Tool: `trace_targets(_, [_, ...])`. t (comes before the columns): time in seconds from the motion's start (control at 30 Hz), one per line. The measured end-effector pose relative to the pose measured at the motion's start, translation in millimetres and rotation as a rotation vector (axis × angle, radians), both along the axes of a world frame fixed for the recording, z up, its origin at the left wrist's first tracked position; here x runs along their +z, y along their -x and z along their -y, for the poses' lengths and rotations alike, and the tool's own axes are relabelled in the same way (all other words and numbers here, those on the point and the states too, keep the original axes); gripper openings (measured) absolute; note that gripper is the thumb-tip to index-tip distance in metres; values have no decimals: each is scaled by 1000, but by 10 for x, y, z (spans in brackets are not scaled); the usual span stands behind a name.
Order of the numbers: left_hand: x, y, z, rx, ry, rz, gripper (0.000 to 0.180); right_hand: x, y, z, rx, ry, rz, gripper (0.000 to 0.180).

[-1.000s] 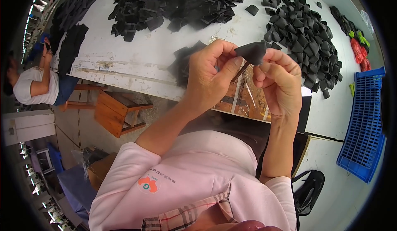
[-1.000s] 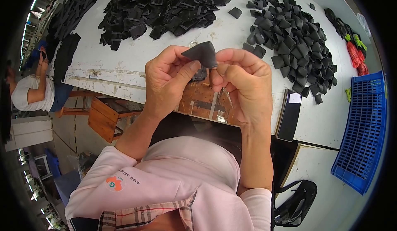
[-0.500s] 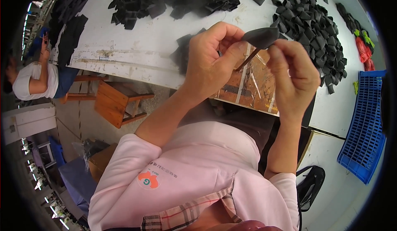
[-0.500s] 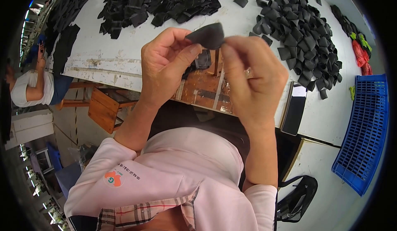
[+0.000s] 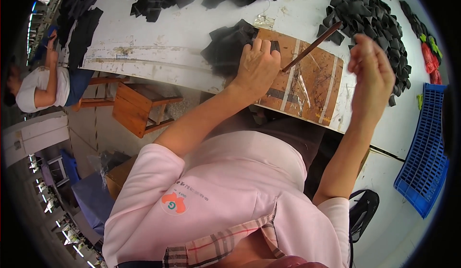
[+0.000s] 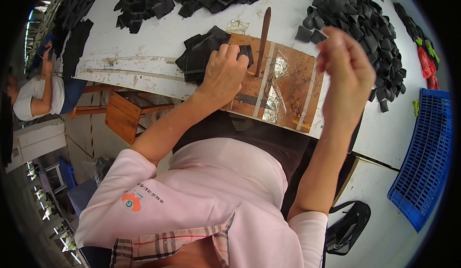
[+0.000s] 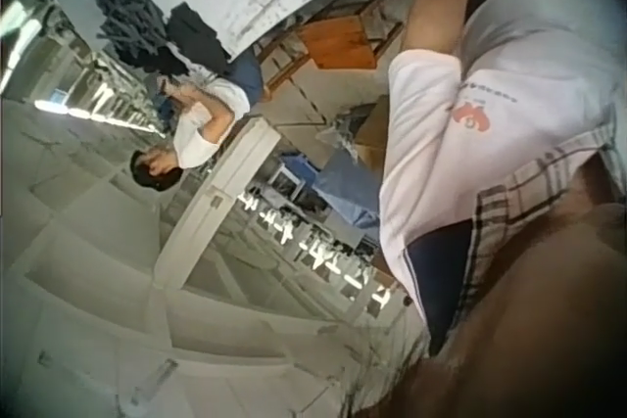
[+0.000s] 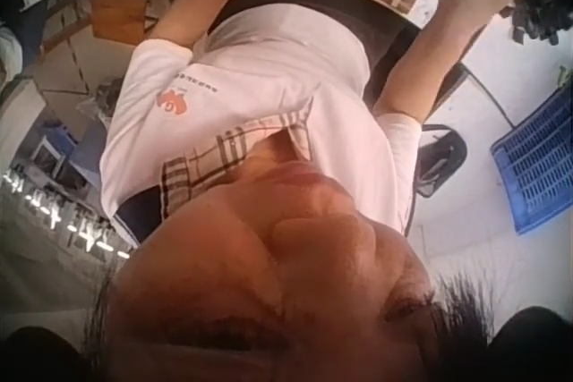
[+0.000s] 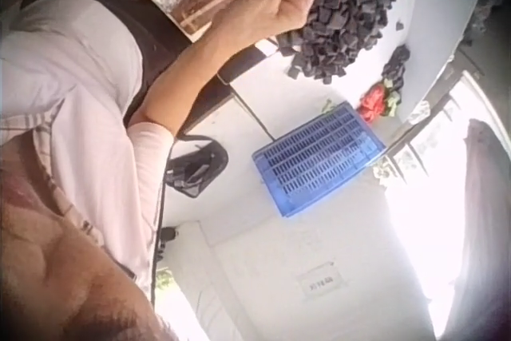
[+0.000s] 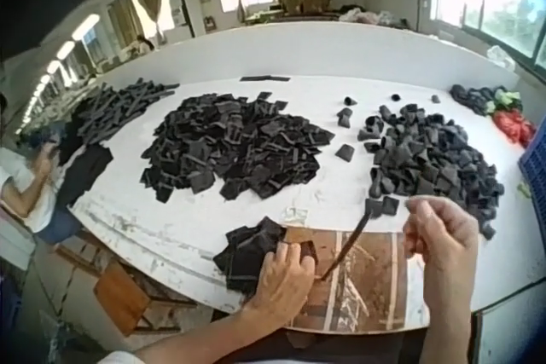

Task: Inspecting and assembling small black rubber components using a thin metal tool at a industrial workbench.

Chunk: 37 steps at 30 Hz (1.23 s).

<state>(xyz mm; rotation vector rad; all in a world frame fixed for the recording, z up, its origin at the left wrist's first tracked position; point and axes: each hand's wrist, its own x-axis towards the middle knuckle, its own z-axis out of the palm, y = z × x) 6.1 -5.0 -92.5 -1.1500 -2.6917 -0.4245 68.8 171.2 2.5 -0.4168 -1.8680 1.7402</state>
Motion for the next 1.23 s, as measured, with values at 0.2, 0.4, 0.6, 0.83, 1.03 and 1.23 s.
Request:
trace_targets(0.2, [42,15,62,-134,-237,-107,9,-310,-366,408,233,141,326,23])
trace_targets(0.4, [134,-200,215,-323,-475,-234,15,-585,-231,580,300,491,430,31])
trace_targets(0.6, [-2,-226,313,-326,-467,-266,16,-712,-144,676,276,527,431,25])
trace_targets(0.83, [203,-439,303,-185,-743,69,14,-647,-224,655,278,723,239,17])
trace_targets(1.03, [470,-347,372,-12,-1168,1589,19,-688,-380,547,514,967,119,20])
trace_targets(1.23, [545,-320,373,-10,-964,1550,18,-725,-403,525,611,857,207,25])
